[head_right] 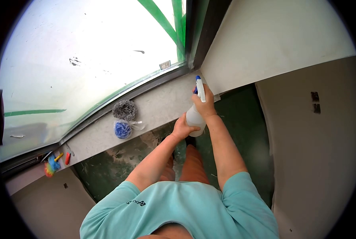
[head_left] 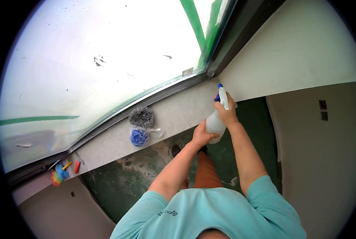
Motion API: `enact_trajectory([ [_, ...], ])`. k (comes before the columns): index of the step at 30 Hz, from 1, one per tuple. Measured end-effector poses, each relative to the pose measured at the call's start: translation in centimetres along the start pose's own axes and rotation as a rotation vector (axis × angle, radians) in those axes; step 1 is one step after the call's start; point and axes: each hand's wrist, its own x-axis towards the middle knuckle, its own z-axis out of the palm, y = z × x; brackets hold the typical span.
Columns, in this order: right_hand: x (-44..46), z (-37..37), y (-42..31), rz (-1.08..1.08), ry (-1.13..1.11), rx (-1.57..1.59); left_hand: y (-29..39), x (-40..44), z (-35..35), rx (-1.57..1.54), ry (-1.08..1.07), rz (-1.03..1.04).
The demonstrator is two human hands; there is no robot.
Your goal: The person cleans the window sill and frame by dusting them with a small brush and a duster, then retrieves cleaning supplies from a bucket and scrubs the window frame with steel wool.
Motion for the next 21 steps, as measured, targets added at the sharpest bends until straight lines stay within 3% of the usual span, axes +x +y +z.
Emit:
enact_trajectory([
  [4, 0.1, 0.3, 0.1, 0.087, 0.016, -0.04, 0.1, 0.0, 0.1, -0.015, 0.009, 0.007],
  [12, 0.3, 0.4, 0.2, -0.026, 0.04, -0.047, 0.6, 0.1, -0.1, 0.007, -0.021, 0.013],
  [21, -0.6, 0.6, -0.6, -0.002, 0.021, -0.133, 0.0, -0.5, -0.3, 0.017, -0.109, 0.051],
])
